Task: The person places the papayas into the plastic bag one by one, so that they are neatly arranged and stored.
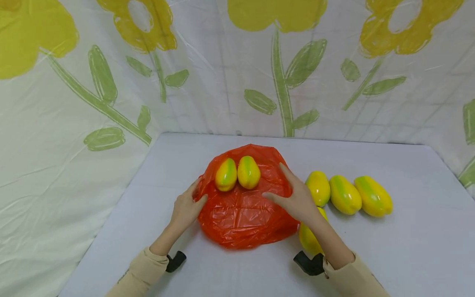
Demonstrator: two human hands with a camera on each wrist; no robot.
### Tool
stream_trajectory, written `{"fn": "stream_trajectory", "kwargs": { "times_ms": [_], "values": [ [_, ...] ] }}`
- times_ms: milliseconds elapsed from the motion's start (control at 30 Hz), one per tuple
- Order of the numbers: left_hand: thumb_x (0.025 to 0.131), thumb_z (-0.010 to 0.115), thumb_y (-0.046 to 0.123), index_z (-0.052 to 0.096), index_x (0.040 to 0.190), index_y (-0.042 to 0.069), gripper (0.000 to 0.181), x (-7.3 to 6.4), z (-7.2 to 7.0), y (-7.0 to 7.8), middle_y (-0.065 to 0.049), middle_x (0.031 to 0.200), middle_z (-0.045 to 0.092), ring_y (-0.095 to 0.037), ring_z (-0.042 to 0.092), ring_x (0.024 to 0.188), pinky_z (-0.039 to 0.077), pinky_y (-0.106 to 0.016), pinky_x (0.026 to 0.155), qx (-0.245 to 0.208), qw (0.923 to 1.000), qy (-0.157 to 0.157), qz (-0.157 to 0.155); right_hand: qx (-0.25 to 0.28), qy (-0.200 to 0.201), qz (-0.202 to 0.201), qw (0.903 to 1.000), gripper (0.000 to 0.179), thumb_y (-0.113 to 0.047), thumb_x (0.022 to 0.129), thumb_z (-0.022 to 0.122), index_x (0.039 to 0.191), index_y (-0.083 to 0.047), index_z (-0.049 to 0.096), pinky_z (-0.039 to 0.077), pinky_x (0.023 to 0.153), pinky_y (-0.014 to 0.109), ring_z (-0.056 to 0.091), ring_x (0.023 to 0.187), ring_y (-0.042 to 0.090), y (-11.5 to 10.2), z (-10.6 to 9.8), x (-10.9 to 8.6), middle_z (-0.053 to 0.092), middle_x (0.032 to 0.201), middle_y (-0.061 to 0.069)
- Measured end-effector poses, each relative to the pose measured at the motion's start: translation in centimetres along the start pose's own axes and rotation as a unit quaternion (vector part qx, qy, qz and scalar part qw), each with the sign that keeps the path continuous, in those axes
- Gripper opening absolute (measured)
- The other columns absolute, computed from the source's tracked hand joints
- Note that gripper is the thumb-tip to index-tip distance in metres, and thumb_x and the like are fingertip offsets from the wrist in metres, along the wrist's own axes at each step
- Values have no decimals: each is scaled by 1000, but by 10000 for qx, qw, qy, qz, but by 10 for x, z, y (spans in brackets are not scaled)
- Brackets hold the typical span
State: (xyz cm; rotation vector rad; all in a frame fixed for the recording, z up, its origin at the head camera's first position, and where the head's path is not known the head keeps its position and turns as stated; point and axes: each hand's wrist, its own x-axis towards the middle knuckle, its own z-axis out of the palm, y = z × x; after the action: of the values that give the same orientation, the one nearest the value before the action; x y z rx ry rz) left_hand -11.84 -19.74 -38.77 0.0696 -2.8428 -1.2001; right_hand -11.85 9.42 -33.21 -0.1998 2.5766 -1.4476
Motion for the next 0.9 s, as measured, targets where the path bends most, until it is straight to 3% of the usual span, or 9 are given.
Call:
{"fn": "stream_trajectory", "kwargs": {
  "times_ms": [133,300,400,533,733,900],
  "values": [
    [92,57,11,40,146,0,57,1,-1,0,-28,130,56,-22,52,65,42,-26,52,-40,10000,-42,-6,54,4,93,9999,92,-40,86,71,156,-13,18,38,101,60,28,139,40,4,-2,-11,26,157,16],
    [93,57,12,40,146,0,57,2,-1,1,-28,127,58,-17,46,59,39,-24,50,-44,10000,-59,11,21,82,162,9998,93,-41,85,72,156,-12,18,34,103,61,26,141,39,11,-5,-22,26,158,14],
    [93,57,12,40,146,0,57,2,-1,2,-28,126,58,-17,44,56,37,-24,49,-39,10000,-68,-3,-118,176,128,9997,92,-41,85,72,156,-13,21,36,101,63,33,137,40,16,-8,-30,31,155,16],
    [93,57,12,39,147,1,58,3,-1,2,-27,130,56,-19,47,60,40,-23,51,-36,9999,-98,-62,-276,215,213,9992,92,-39,84,74,155,-11,22,34,101,65,37,133,41,25,-14,-38,34,153,18],
    [93,57,12,40,146,1,57,3,0,2,-27,131,56,-27,56,78,47,-25,58,-44,10000,-69,-49,-644,-106,936,9935,100,-43,84,72,156,-7,13,28,99,71,23,138,50,42,-23,-48,22,156,24],
    [93,57,12,40,147,1,57,3,1,1,-27,131,55,-31,58,87,52,-30,63,-11,10000,-78,-31,-802,-248,1094,9904,104,-45,83,72,156,-4,9,28,99,71,20,138,51,56,-29,-56,16,157,27]
  ]
}}
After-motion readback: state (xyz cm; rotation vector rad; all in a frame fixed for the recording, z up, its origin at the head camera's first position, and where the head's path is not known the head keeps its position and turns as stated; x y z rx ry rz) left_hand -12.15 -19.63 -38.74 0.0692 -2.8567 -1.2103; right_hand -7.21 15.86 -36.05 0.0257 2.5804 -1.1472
